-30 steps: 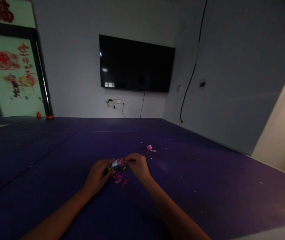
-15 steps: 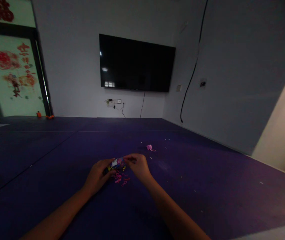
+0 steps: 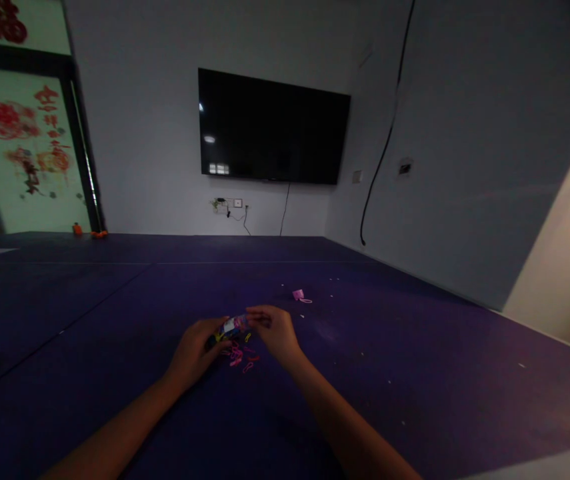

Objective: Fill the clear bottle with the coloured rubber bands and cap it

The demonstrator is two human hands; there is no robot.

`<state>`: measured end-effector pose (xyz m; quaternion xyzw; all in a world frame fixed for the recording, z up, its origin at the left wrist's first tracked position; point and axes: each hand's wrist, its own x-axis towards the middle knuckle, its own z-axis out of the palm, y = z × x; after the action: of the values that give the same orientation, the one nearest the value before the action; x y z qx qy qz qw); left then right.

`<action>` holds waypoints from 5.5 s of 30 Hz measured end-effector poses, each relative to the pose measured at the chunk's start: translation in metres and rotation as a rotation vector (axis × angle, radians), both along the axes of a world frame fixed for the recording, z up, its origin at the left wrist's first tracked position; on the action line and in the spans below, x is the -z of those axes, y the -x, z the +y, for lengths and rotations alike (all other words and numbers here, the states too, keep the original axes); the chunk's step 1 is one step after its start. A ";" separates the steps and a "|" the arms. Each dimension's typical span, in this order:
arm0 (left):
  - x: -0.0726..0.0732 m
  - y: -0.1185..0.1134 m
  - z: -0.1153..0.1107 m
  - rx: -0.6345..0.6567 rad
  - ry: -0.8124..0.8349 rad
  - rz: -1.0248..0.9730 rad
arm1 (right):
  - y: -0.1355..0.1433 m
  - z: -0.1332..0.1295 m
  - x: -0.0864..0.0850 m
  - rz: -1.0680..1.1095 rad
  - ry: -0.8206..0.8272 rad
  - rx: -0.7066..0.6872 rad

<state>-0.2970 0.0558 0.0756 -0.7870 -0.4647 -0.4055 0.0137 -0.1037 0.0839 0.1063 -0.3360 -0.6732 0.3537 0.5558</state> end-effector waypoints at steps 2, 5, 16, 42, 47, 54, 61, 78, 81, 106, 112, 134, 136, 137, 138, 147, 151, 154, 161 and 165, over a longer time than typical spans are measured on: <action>-0.001 -0.001 -0.001 0.027 0.003 0.022 | 0.000 -0.001 0.000 -0.035 -0.027 0.031; -0.003 -0.002 -0.003 0.044 0.011 0.017 | 0.001 -0.001 0.000 -0.060 -0.047 0.058; -0.009 -0.002 -0.002 -0.170 0.154 -0.354 | -0.003 -0.003 0.008 -0.486 -0.248 0.221; -0.009 -0.004 -0.002 -0.171 0.137 -0.244 | 0.009 0.003 0.021 -1.162 -0.367 -0.067; -0.009 -0.004 -0.003 -0.164 0.138 -0.233 | 0.009 0.009 0.022 -1.100 -0.330 -0.046; -0.010 -0.006 -0.005 -0.163 0.156 -0.230 | -0.014 0.001 0.005 -0.999 -0.255 -0.075; -0.011 -0.006 -0.005 -0.163 0.160 -0.219 | -0.029 0.004 0.006 -0.981 -0.136 -0.241; -0.005 -0.003 -0.002 -0.122 0.117 -0.129 | -0.003 0.011 0.021 -1.107 -0.314 -0.091; -0.002 -0.002 0.000 -0.121 0.079 -0.073 | -0.004 0.015 0.021 -1.057 -0.266 -0.024; -0.008 -0.003 -0.006 0.002 0.024 0.068 | -0.001 0.003 0.005 -0.104 -0.093 0.102; -0.005 -0.002 -0.004 -0.028 0.028 0.039 | 0.001 0.004 0.006 -0.120 -0.140 0.046; -0.009 -0.004 -0.011 0.038 -0.060 0.134 | -0.002 0.000 -0.001 -0.175 -0.184 0.209; -0.008 -0.004 -0.010 0.009 -0.053 0.113 | -0.002 0.000 0.000 -0.146 -0.189 0.224; -0.008 -0.004 -0.009 -0.013 -0.043 0.092 | -0.002 0.000 0.000 -0.126 -0.191 0.227; -0.007 -0.004 -0.008 -0.039 -0.032 0.062 | -0.002 0.001 0.001 -0.111 -0.194 0.228; -0.008 0.001 0.000 -0.232 0.109 -0.244 | -0.015 0.003 0.006 -0.711 -0.176 0.141; -0.009 0.000 -0.001 -0.232 0.129 -0.249 | -0.020 0.003 0.009 -0.960 -0.114 0.045; -0.009 -0.001 -0.002 -0.202 0.122 -0.213 | -0.017 0.004 0.012 -0.954 -0.025 -0.008; -0.004 -0.001 0.001 -0.132 0.072 -0.072 | -0.010 0.001 0.011 -0.958 -0.027 -0.072; 0.001 0.002 0.004 -0.115 0.028 0.008 | -0.010 0.004 0.013 -0.912 -0.092 -0.067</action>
<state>-0.2985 0.0596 0.0748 -0.7607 -0.5149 -0.3944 0.0279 -0.0936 0.0876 0.0932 -0.4102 -0.8745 0.1573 0.2053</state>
